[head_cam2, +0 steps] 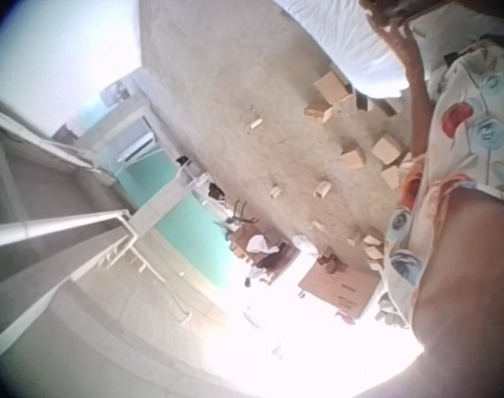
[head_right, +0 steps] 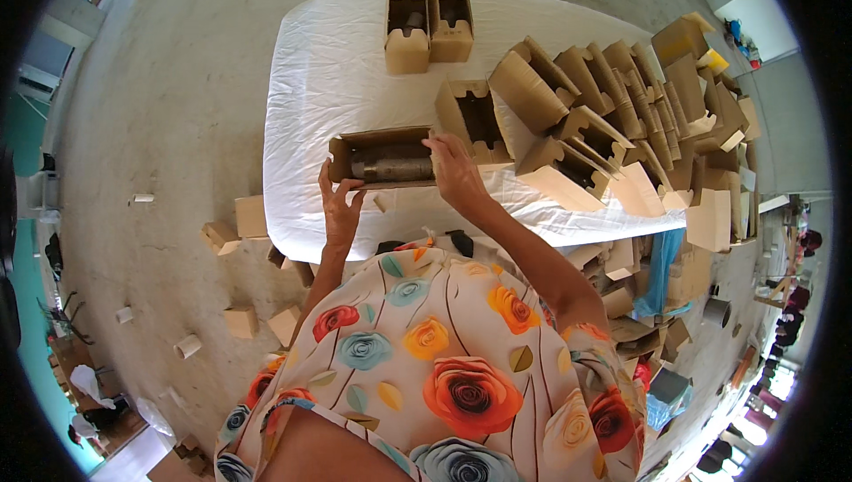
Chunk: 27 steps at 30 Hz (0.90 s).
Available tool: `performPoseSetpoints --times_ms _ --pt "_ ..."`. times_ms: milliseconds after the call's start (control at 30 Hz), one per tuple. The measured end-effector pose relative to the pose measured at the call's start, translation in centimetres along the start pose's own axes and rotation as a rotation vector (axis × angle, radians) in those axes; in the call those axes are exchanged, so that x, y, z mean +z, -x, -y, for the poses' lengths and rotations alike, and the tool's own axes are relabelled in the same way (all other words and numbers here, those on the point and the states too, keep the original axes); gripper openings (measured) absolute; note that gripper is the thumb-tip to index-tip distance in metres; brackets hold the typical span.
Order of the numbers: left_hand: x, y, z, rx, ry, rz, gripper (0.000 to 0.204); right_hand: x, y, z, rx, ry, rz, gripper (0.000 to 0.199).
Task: The person places bottles inside cardboard boxes and closes the box flaps.
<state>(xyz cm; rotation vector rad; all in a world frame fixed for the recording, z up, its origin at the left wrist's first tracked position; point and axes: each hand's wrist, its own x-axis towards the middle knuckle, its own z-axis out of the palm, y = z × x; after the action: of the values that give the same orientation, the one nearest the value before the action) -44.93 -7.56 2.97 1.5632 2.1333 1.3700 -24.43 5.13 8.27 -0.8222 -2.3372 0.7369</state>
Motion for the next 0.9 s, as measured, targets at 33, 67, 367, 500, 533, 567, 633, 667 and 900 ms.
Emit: performPoseSetpoints --times_ms 33,67,367,500,533,567,633,667,900 --pt "0.3 0.1 0.1 -0.019 0.058 0.04 0.023 -0.3 1.3 -0.2 0.055 -0.028 0.023 0.049" --pt "0.7 0.4 0.6 -0.038 0.112 0.081 0.021 -0.1 2.2 -0.5 0.11 -0.059 0.046 0.05" --pt "1.4 -0.6 1.7 -0.053 0.101 0.125 0.029 3.9 2.5 -5.2 -0.016 0.01 0.213 0.058" --pt "2.2 -1.5 2.1 -0.158 0.133 0.094 0.06 4.4 1.9 -5.0 0.194 -0.23 0.091 0.063" --pt "2.3 -1.8 1.8 -0.167 0.125 0.049 0.068 4.5 1.4 -4.7 0.229 -0.278 0.025 0.066" --pt "2.2 -2.1 1.8 -0.233 0.186 0.083 0.073 4.3 0.9 -4.4 0.264 -0.325 -0.042 0.07" --pt "2.0 -2.8 2.0 -0.365 0.311 0.152 0.083 3.4 -0.3 -3.8 0.415 -0.363 0.061 0.078" --pt "2.0 -3.1 2.1 -0.353 0.28 0.146 0.083 3.1 -0.8 -3.7 0.489 -0.382 0.113 0.081" --pt "2.3 -3.4 3.8 -0.166 0.057 0.226 0.077 4.0 -0.2 -5.3 0.382 -0.337 0.115 0.059"
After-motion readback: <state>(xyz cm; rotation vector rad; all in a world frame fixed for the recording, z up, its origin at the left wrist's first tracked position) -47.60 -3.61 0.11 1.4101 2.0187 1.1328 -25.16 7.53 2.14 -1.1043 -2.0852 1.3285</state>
